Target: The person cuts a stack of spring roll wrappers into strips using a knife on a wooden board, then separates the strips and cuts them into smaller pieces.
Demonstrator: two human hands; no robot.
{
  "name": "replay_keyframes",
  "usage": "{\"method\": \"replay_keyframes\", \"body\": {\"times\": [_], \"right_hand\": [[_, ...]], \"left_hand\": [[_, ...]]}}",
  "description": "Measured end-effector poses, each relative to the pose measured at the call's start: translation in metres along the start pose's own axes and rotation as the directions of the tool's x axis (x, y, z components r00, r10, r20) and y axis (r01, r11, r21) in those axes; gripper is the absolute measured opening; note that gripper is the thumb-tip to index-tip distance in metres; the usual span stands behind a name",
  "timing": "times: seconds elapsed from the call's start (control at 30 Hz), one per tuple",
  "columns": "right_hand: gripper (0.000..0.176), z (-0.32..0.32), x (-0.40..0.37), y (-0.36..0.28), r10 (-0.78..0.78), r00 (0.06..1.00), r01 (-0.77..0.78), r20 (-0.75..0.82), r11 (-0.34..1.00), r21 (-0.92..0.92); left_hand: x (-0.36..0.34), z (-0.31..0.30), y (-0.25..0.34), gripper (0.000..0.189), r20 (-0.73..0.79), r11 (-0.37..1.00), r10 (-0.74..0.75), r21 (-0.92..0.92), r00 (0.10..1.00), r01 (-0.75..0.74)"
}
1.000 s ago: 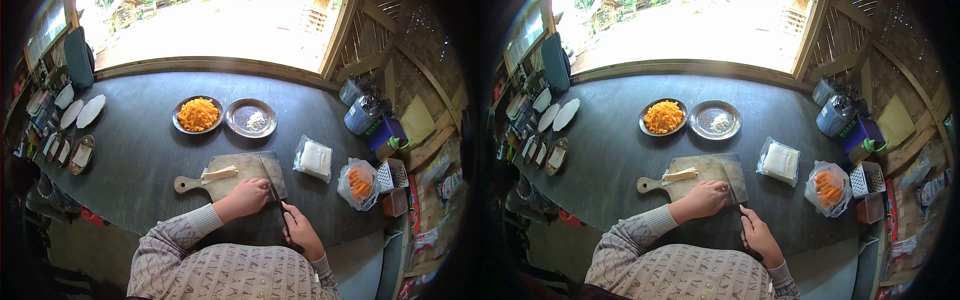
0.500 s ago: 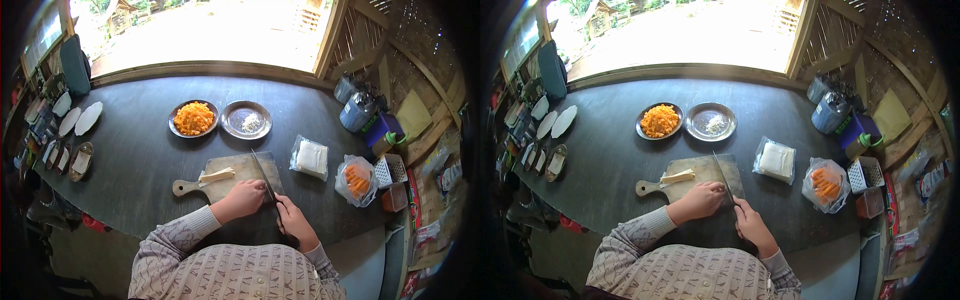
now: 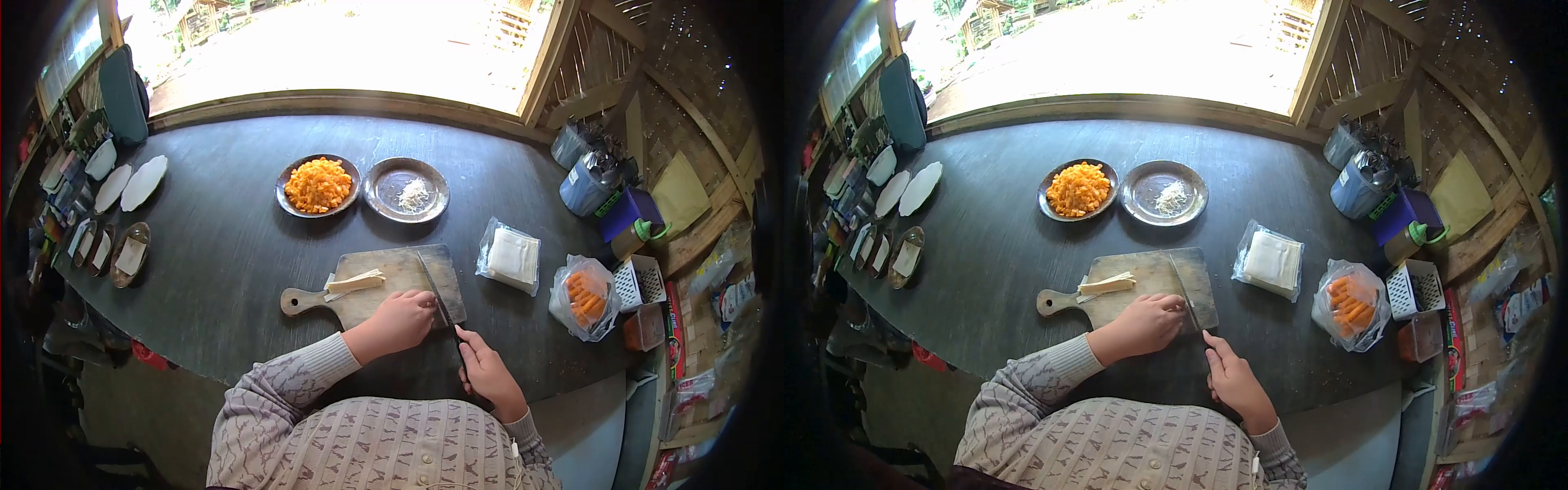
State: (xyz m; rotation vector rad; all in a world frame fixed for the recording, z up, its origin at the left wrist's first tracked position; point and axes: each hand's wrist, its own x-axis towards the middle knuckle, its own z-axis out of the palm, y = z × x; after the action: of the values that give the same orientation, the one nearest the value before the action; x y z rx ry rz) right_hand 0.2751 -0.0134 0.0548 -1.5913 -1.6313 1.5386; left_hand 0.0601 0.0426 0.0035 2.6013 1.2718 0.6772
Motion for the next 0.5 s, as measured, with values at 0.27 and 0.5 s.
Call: {"method": "replay_keyframes", "body": {"times": [0.27, 0.5], "right_hand": [[0.034, 0.012, 0.026, 0.000, -0.148, 0.988, 0.144, -0.051, 0.986, -0.083], [0.035, 0.003, 0.011, 0.000, 0.022, 1.000, -0.024, 0.017, 0.991, 0.129]], "left_hand": [[-0.002, -0.006, 0.005, 0.024, 0.053, 1.000, 0.002, 0.006, 0.999, -0.003], [-0.002, -0.001, 0.001, 0.026, -0.004, 0.999, -0.012, -0.038, 1.000, 0.011]]}}
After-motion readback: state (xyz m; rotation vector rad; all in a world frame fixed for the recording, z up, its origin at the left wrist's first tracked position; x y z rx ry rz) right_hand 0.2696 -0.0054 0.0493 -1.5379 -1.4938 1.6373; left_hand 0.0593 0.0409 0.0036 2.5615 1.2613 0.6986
